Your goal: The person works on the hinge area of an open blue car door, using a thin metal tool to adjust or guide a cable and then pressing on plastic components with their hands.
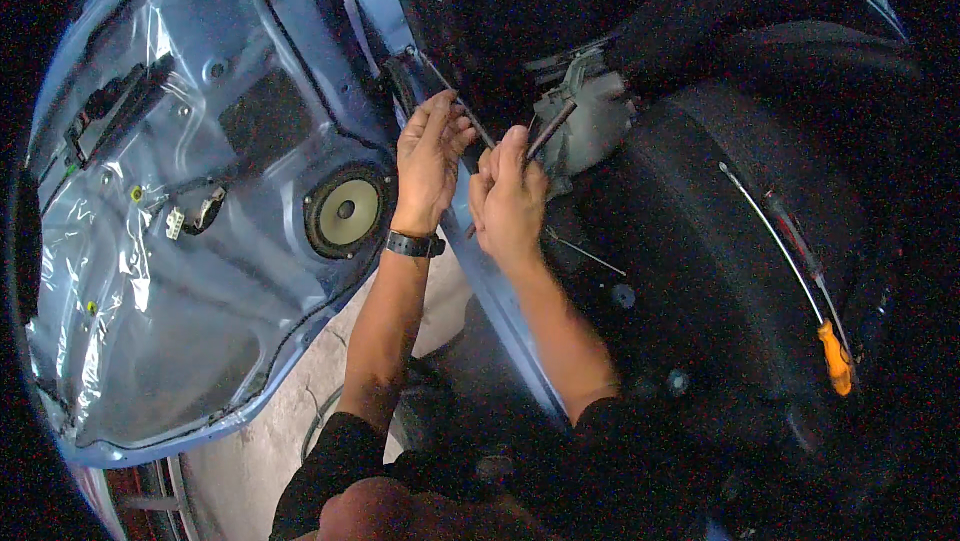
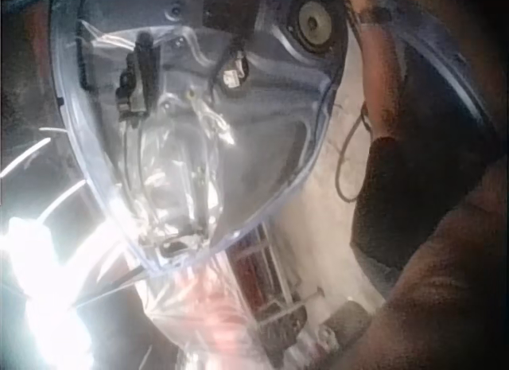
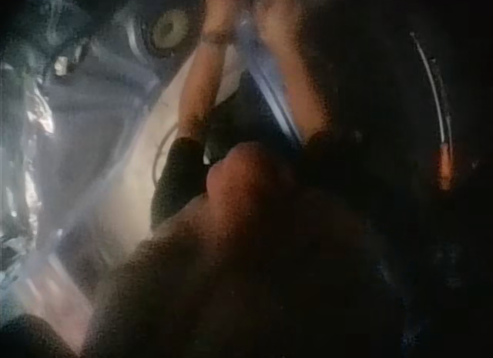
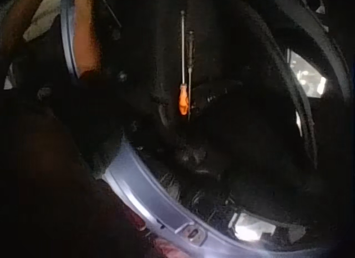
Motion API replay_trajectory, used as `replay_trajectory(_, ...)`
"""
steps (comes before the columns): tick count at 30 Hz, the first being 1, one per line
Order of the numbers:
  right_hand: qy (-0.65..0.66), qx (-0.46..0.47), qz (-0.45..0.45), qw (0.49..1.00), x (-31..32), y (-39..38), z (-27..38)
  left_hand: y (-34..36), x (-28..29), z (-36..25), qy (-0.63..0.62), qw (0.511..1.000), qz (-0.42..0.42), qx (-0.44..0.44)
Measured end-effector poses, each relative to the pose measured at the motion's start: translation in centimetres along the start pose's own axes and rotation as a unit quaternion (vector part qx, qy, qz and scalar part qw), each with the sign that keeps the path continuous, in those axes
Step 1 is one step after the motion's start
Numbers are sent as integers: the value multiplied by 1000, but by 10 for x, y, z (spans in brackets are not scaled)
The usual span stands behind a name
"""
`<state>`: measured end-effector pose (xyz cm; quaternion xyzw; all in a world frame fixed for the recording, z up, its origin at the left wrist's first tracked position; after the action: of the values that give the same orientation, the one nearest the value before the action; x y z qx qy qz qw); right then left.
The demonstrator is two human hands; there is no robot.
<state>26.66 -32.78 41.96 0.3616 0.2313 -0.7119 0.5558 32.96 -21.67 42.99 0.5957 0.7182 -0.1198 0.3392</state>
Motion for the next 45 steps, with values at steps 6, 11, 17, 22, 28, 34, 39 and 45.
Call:
replay_trajectory(6, 30, -17, 12, 999, -3, 2, 5, -6, -11, -11, 23, 999, 4, -24)
replay_trajectory(11, 70, -48, 9, 996, -1, 12, -16, -6, -5, -7, 46, 999, 11, -25)
replay_trajectory(17, 169, -112, -4, 979, 11, 22, -20, -16, -21, -10, 122, 991, 45, -29)
replay_trajectory(22, 216, -157, -37, 963, 14, 19, -35, -48, -73, -46, 393, 886, 179, -167)
replay_trajectory(28, -160, 178, -13, 971, 23, 37, -34, -76, -124, -39, 531, 761, 307, -210)
replay_trajectory(34, -320, 275, 69, 904, -1, 16, 0, -113, -106, -70, 687, 577, 153, -415)
replay_trajectory(39, -40, -84, 106, 990, 1, 22, -29, -108, -75, -63, 696, 654, 124, -269)
replay_trajectory(45, 149, -58, 22, 987, 15, 60, 1, -96, -72, -51, 734, 604, 128, -283)
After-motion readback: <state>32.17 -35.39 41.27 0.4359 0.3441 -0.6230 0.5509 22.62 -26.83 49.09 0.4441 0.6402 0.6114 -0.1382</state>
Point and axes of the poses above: each hand's wrist, its own y-axis towards the middle knuckle, its own x-axis out of the back of the hand, z = x × y, the point moved 9 cm from there along y, towards the middle knuckle, and after that the axes turned 13 degrees about -z, right-handed, at the moved point
